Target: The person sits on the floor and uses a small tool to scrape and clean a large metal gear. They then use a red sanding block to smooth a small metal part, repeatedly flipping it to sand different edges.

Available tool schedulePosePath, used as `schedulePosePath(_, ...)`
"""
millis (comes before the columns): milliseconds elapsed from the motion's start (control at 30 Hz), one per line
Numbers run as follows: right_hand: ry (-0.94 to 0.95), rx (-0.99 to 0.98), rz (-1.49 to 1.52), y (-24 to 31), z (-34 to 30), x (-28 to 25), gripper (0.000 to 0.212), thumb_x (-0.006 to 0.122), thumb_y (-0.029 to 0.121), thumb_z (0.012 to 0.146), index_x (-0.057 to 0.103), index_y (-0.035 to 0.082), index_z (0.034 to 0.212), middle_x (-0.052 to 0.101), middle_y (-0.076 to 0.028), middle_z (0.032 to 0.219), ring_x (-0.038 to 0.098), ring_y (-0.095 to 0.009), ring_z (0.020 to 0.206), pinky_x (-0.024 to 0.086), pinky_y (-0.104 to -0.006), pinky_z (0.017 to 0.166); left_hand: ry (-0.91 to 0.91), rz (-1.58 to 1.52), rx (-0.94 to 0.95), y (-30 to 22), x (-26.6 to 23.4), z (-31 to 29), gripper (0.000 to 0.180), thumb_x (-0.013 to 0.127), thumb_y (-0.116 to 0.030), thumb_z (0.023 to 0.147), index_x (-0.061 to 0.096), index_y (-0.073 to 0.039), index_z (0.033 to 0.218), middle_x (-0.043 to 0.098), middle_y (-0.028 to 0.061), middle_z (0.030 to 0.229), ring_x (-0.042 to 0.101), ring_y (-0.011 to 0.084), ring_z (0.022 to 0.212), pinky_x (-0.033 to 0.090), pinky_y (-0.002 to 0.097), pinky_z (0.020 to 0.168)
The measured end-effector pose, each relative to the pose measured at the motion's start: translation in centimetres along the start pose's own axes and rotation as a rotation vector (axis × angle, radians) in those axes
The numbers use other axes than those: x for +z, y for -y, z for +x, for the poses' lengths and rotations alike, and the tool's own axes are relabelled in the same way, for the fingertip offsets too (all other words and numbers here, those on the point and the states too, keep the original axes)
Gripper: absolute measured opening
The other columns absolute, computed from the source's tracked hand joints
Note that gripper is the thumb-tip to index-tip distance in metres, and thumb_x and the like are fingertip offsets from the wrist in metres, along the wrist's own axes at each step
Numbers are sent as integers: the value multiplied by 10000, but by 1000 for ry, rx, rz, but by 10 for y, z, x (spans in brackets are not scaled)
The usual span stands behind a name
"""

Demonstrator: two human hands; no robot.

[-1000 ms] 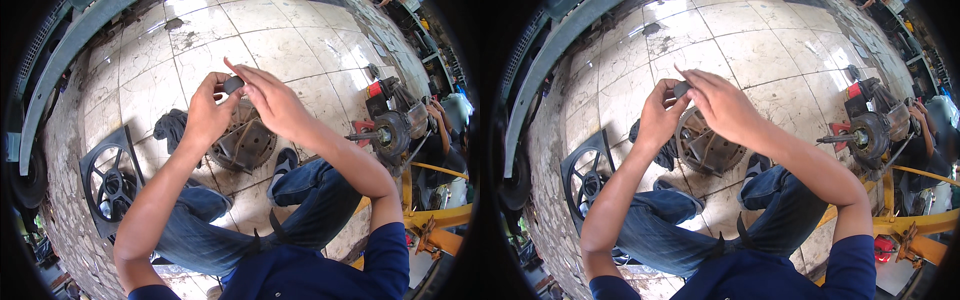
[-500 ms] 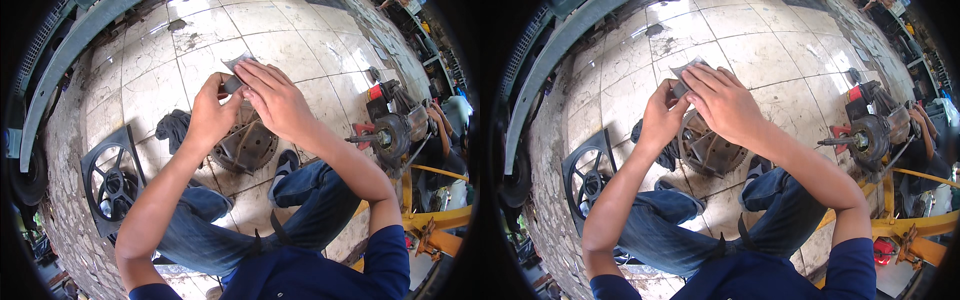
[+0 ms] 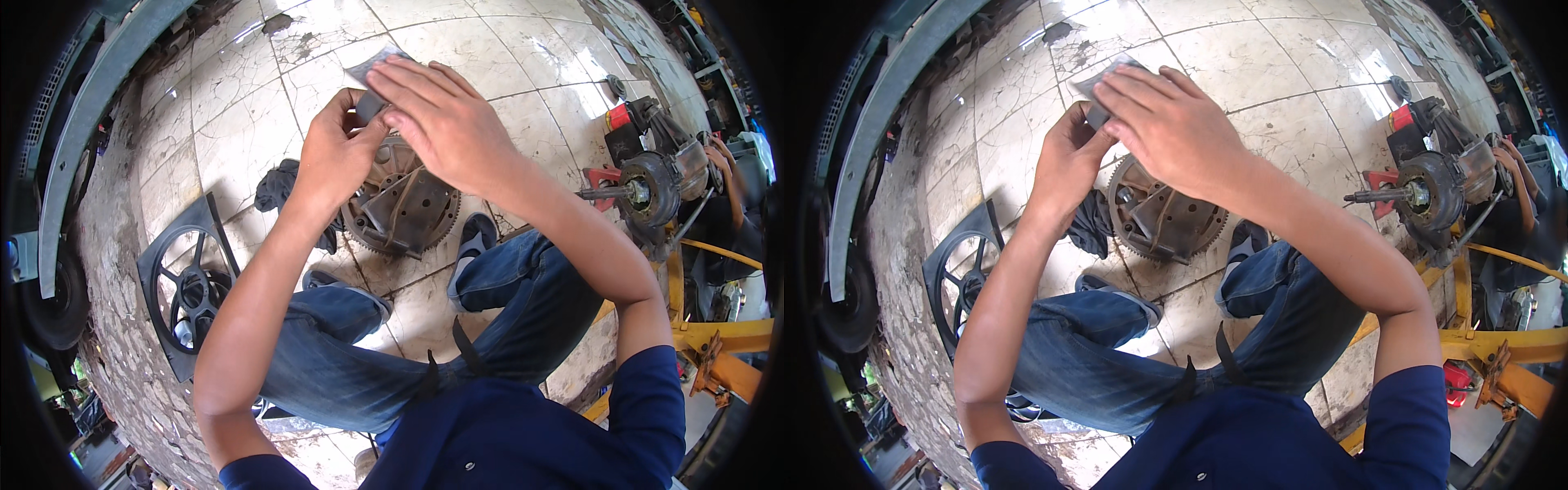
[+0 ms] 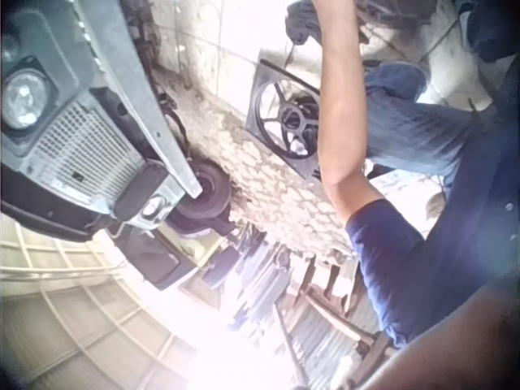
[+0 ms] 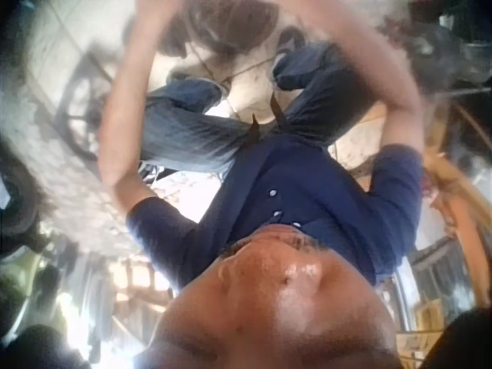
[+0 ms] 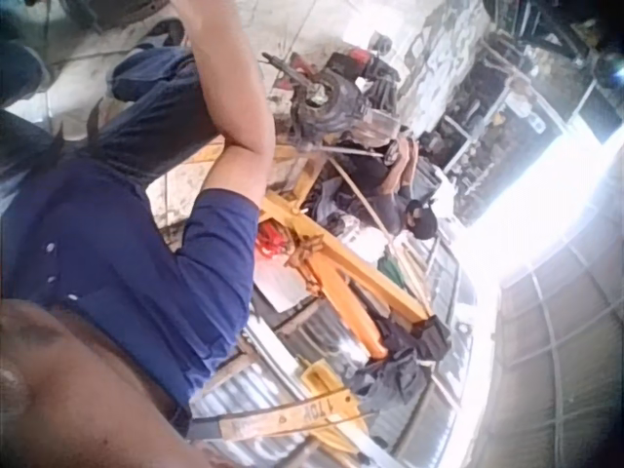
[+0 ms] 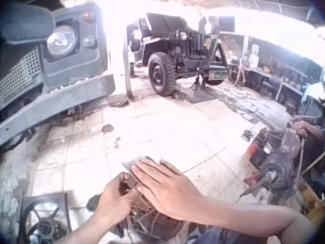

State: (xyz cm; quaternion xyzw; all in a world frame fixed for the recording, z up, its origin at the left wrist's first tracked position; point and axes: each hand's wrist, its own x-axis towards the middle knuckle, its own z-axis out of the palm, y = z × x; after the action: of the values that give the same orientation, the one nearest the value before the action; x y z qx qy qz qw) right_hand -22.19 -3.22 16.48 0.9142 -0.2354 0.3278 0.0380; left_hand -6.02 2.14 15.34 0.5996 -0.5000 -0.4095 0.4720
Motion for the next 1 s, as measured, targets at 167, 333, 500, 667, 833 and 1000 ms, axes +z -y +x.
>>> schedulePosePath(167, 5, -20, 66, 6, -5, -4, 391, 577, 283, 932, 598, 46, 1242, 599, -81, 1282, 530, -214, 1236, 418, -403, 1034, -7, -19, 57, 1, 1, -2, 282, 614, -125, 896, 583, 47, 1117, 628, 99, 831, 573, 115, 676, 488, 275, 617)
schedulePosePath(333, -72, -103, 18, 2, 0, 2, 359, 612, 270, 911, 624, 98, 1226, 636, -52, 1231, 556, -184, 1206, 419, -377, 1030, -15, 9, 75, 6, 2, -3, 309, 599, -109, 909, 570, 57, 1169, 627, 103, 831, 590, 115, 691, 489, 271, 609)
schedulePosePath(500, -40, -67, -129, -10, 2, 2, 332, 605, 286, 916, 640, 134, 1209, 641, -30, 1227, 548, -171, 1213, 422, -379, 1023, 54, 48, -71, -13, 3, -4, 350, 567, -105, 930, 530, 95, 1215, 642, 136, 889, 615, 135, 737, 502, 269, 618)
schedulePosePath(667, 1, -103, 42, 11, -2, 2, 410, 580, 279, 931, 560, 96, 1297, 593, -42, 1291, 547, -185, 1214, 457, -362, 1005, -13, 60, 83, 15, 1, -4, 379, 580, -146, 934, 520, 88, 1226, 649, 159, 938, 624, 150, 759, 510, 280, 641)
schedulePosePath(833, 41, 8, 36, -2, -2, 6, 406, 546, 284, 953, 542, 111, 1321, 592, -83, 1287, 541, -226, 1227, 459, -384, 1017, 59, 77, -10, 8, 3, -1, 384, 583, -134, 931, 505, 74, 1244, 651, 144, 952, 625, 170, 789, 514, 309, 709)
schedulePosePath(1000, 39, 14, 54, 0, -3, 0, 384, 538, 287, 959, 571, 101, 1293, 595, -81, 1288, 537, -226, 1237, 455, -378, 1023, 39, 57, 22, -1, 7, -4, 369, 575, -81, 927, 498, 68, 1255, 650, 136, 954, 626, 168, 837, 523, 322, 740)
